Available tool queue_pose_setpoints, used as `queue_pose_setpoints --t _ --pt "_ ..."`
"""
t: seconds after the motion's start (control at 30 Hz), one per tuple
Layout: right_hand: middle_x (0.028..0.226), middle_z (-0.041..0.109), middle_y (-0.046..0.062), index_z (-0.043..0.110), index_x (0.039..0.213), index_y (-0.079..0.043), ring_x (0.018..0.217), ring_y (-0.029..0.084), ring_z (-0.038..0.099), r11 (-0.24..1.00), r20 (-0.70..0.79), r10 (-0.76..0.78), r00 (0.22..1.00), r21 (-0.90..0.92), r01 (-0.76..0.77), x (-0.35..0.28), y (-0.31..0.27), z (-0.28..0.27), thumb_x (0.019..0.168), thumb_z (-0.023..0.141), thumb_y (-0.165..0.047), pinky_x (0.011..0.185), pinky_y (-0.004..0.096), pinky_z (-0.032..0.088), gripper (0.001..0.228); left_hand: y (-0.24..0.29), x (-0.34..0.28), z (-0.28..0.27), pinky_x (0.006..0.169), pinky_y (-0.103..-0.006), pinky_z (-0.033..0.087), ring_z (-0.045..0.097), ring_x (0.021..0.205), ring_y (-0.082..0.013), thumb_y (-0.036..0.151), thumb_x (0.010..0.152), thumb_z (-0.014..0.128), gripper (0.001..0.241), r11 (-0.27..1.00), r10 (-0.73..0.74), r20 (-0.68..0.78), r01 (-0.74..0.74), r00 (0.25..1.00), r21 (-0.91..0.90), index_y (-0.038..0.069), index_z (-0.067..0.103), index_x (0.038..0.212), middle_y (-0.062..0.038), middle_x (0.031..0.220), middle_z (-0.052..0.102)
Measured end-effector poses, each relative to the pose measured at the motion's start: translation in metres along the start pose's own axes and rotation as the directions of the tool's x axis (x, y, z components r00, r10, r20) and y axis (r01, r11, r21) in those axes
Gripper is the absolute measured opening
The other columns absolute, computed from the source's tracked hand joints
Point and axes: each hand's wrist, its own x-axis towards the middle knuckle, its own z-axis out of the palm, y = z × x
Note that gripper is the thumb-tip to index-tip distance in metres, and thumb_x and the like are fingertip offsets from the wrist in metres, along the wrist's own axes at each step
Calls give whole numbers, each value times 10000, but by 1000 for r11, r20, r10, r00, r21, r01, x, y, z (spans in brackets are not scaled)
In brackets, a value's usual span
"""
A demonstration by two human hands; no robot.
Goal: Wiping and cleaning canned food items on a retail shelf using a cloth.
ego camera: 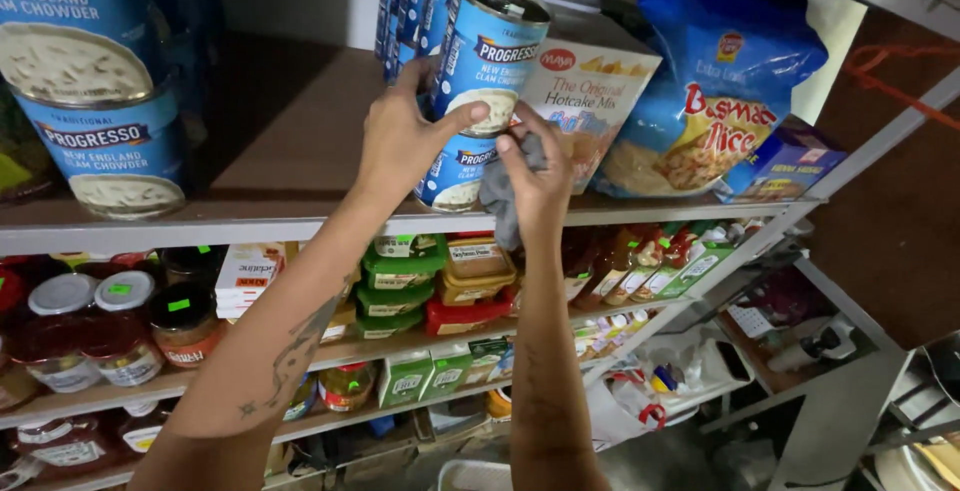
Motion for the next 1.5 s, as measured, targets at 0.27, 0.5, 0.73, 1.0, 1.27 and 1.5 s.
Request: queue_pose_setpoints --t 0.27,0.5,0.73,1.0,1.27,1.5 --pt "1070 658 32 625 1139 -5 998 113 614 967 87 40 995 246 -60 -1 0 9 862 843 -32 915 264 527 354 -25 0 1 954 -444 544 693 1124 -375 510 855 845 769 996 83 18 -83 996 26 -41 647 1352 -280 1238 693" --pt "1045 662 25 629 1174 -6 985 110 608 958 111 89 990 263 -116 -2 -2 8 860 849 -56 903 263 525 386 -20 -7 0 912 -444 545 701 1078 -374 487 730 915 848 997 76 27 -76 997 25 -99 607 1261 -261 1156 697" --pt "1078 672 49 625 1115 -9 1013 134 619 972 112 71 991 214 -93 -4 11 8 874 851 -88 919 291 527 339 -19 -9 2 874 -410 572 740 1012 -342 446 701 923 800 1000 -1 17 1 1000 29 -60 630 1246 -227 1113 722" --pt "1094 699 61 680 1129 -28 1053 176 651 978 -48 -48 998 203 56 -15 -60 25 982 778 -81 1014 331 512 184 29 -32 -79 983 -468 520 573 1259 -417 462 909 830 777 887 324 -124 -256 938 384 54 504 1485 -209 1445 548" --pt "1164 749 97 582 1401 -49 1049 119 669 852 469 -63 881 486 -197 28 -162 184 921 782 -318 942 273 542 585 -15 -30 -197 1173 -555 363 441 1373 -486 244 1093 732 668 729 459 -453 -32 764 684 -51 357 1561 -273 1543 454" --pt "1229 713 134 436 1446 57 1115 153 648 702 587 -125 800 622 -347 22 -154 235 850 865 -333 979 300 518 832 -7 -32 -211 1040 -488 487 599 1245 -425 170 1038 697 602 828 301 -456 8 838 560 8 436 1555 -248 1402 613"
